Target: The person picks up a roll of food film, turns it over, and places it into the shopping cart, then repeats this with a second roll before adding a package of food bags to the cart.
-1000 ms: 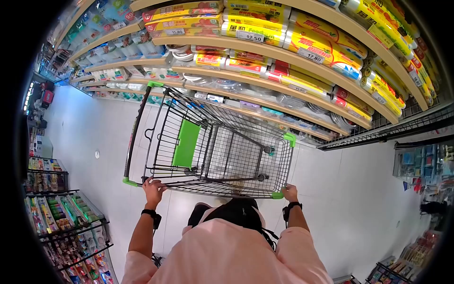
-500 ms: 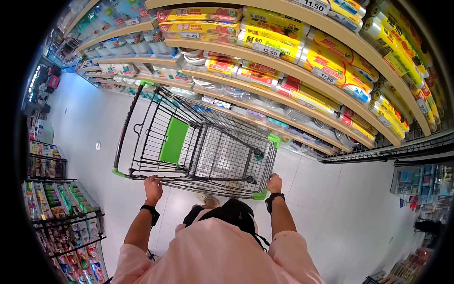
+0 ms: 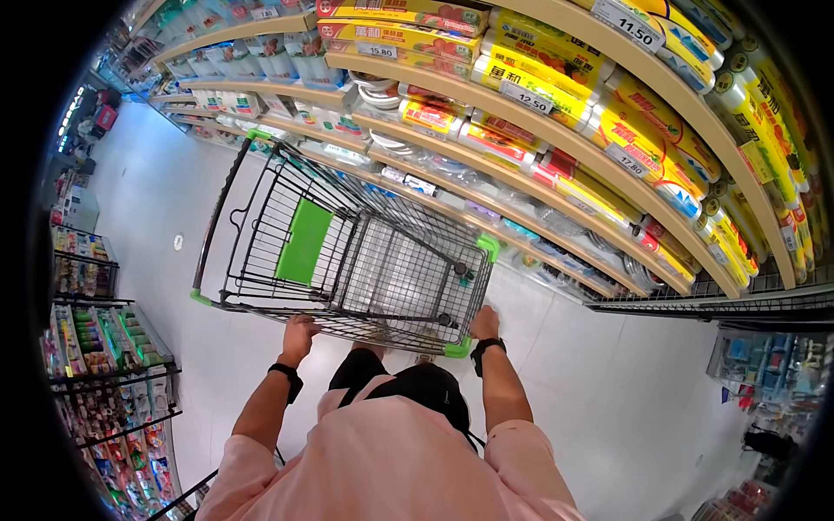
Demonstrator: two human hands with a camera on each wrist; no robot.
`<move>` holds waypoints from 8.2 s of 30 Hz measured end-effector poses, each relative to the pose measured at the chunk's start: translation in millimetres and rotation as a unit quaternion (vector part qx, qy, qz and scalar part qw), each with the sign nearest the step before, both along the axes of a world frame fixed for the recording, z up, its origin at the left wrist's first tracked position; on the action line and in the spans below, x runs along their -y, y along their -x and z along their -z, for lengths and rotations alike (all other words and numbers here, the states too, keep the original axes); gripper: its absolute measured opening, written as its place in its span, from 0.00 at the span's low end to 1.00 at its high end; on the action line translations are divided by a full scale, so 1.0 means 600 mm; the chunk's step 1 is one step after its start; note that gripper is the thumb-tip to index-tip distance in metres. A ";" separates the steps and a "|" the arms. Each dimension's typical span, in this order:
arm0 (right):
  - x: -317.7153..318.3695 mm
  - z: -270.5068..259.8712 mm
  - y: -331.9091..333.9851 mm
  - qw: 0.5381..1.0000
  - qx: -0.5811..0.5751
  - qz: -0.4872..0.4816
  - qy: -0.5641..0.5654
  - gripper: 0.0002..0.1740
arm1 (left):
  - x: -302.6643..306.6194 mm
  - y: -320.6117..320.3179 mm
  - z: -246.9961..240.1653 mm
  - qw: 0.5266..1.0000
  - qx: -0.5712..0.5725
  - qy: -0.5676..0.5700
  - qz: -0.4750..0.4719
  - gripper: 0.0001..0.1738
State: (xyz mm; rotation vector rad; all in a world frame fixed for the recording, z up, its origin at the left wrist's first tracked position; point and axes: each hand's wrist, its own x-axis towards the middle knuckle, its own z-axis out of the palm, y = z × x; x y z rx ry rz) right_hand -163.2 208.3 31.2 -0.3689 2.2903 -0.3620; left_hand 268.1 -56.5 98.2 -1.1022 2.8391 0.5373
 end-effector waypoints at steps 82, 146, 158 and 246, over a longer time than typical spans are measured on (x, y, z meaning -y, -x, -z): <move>0.421 -0.344 0.064 0.833 0.121 0.274 0.466 0.18 | 0.256 0.521 -0.113 0.582 -0.503 -0.624 -0.138 0.34; -0.064 -0.486 -0.116 0.710 0.280 0.152 0.628 0.29 | -0.165 0.307 -0.410 0.693 -0.510 -0.509 0.028 0.38; -0.075 -0.468 -0.117 0.694 0.150 0.079 0.699 0.39 | -0.166 0.314 -0.415 0.647 -0.458 -0.607 -0.065 0.36; 0.147 -0.113 -0.289 0.868 0.373 0.317 0.082 0.27 | 0.359 0.308 0.415 0.659 -0.072 -0.577 -0.477 0.33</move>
